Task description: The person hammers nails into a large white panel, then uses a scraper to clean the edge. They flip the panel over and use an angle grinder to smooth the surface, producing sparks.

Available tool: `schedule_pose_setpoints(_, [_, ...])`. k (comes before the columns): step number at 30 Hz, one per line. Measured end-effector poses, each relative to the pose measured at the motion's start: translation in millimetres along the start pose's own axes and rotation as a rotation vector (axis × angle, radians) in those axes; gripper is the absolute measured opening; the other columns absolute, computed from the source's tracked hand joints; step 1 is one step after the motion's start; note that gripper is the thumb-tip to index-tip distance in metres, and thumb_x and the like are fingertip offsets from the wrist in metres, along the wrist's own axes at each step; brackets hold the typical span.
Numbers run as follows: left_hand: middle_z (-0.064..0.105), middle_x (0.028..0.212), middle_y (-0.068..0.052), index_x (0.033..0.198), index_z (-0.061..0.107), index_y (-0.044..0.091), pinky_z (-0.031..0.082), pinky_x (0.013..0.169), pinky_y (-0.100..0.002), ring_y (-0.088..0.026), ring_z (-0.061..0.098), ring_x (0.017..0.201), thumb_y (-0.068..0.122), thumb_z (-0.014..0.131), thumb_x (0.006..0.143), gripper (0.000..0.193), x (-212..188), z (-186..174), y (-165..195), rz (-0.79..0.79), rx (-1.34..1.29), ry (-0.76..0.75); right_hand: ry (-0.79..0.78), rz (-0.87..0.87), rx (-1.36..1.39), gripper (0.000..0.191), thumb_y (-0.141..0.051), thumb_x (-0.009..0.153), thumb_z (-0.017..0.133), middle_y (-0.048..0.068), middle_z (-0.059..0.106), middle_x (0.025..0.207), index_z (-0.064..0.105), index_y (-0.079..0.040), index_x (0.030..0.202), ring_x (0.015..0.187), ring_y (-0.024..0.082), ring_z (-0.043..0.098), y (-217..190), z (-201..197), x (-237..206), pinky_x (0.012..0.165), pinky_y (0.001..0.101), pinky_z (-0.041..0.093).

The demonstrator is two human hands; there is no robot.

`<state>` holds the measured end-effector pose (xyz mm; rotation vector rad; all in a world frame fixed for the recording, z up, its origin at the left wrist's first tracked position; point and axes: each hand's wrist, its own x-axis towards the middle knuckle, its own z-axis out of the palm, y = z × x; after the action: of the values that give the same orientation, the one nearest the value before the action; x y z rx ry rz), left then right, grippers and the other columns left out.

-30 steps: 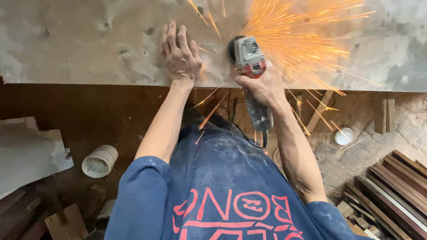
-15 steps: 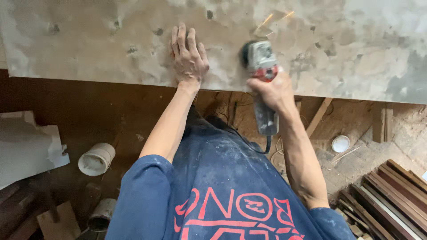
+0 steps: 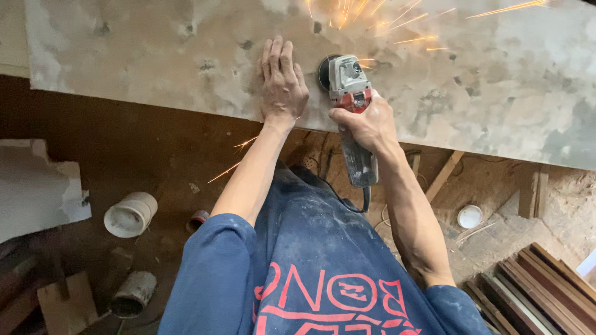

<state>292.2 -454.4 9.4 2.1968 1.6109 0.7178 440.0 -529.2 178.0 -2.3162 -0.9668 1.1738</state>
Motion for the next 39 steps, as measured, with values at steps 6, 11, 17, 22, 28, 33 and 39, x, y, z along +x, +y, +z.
schedule_pose_setpoints(6, [0.046, 0.153, -0.014, 0.145, 0.048, 0.005, 0.030, 0.126, -0.049, -0.033, 0.037, 0.149, 0.016, 0.052, 0.103, 0.044, -0.4, 6.6, -1.1, -0.014, -0.007, 0.030, -0.001, 0.005, -0.052, 0.047, -0.033, 0.071, 0.084, 0.006, 0.074, 0.084, 0.066, -0.004, 0.103, 0.073, 0.015, 0.070, -2.7, 3.3, 1.9, 0.071, 0.0307, 0.057])
schedule_pose_setpoints(11, [0.047, 0.152, -0.014, 0.145, 0.049, 0.005, 0.031, 0.127, -0.048, -0.032, 0.038, 0.149, 0.017, 0.049, 0.105, 0.041, 0.8, 9.7, -0.5, -0.021, -0.020, 0.042, 0.026, -0.022, -0.036, 0.047, -0.031, 0.071, 0.084, 0.005, 0.073, 0.085, 0.066, -0.003, 0.103, 0.074, 0.014, 0.069, -10.8, 5.2, 5.4, 0.071, 0.0304, 0.057])
schedule_pose_setpoints(17, [0.049, 0.151, -0.013, 0.144, 0.049, 0.006, 0.033, 0.126, -0.048, -0.032, 0.041, 0.148, 0.016, 0.048, 0.106, 0.039, 2.2, 6.1, 3.7, -0.047, -0.046, 0.043, -0.040, 0.017, -0.011, 0.051, -0.031, 0.071, 0.082, 0.007, 0.073, 0.084, 0.063, -0.003, 0.110, 0.070, 0.017, 0.071, -0.7, 1.9, -13.8, 0.067, 0.0341, 0.059])
schedule_pose_setpoints(22, [0.051, 0.148, -0.014, 0.143, 0.050, 0.005, 0.033, 0.126, -0.049, -0.033, 0.042, 0.147, 0.015, 0.048, 0.105, 0.039, 2.6, 6.0, 4.2, -0.037, -0.052, 0.050, -0.065, 0.072, -0.101, 0.047, -0.030, 0.074, 0.080, 0.010, 0.074, 0.085, 0.066, -0.003, 0.110, 0.070, 0.018, 0.072, 17.5, -5.7, -20.0, 0.069, 0.0341, 0.061])
schedule_pose_setpoints(28, [0.053, 0.148, -0.013, 0.141, 0.051, 0.007, 0.033, 0.126, -0.049, -0.032, 0.043, 0.148, 0.015, 0.049, 0.106, 0.036, -2.0, 3.7, 3.4, -0.039, -0.090, 0.063, 0.011, 0.054, -0.046, 0.053, -0.033, 0.073, 0.082, 0.007, 0.073, 0.086, 0.062, -0.002, 0.112, 0.071, 0.017, 0.072, 10.3, -6.3, 0.2, 0.068, 0.0331, 0.060])
schedule_pose_setpoints(33, [0.051, 0.150, -0.012, 0.142, 0.051, 0.007, 0.032, 0.127, -0.048, -0.033, 0.041, 0.150, 0.014, 0.050, 0.105, 0.038, -2.5, 0.5, 2.6, -0.044, -0.113, 0.066, -0.041, 0.043, -0.066, 0.052, -0.031, 0.071, 0.081, 0.011, 0.074, 0.084, 0.063, 0.000, 0.108, 0.071, 0.018, 0.072, 0.7, -1.9, -6.2, 0.068, 0.0343, 0.059])
schedule_pose_setpoints(39, [0.044, 0.156, -0.013, 0.145, 0.049, 0.007, 0.029, 0.126, -0.051, -0.033, 0.035, 0.151, 0.025, 0.055, 0.102, 0.047, -5.2, -0.8, 1.2, -0.040, -0.019, -0.016, -0.030, 0.045, -0.122, 0.051, -0.034, 0.070, 0.084, 0.009, 0.074, 0.086, 0.065, -0.003, 0.105, 0.077, 0.018, 0.072, 5.1, -3.2, -12.8, 0.073, 0.0336, 0.058])
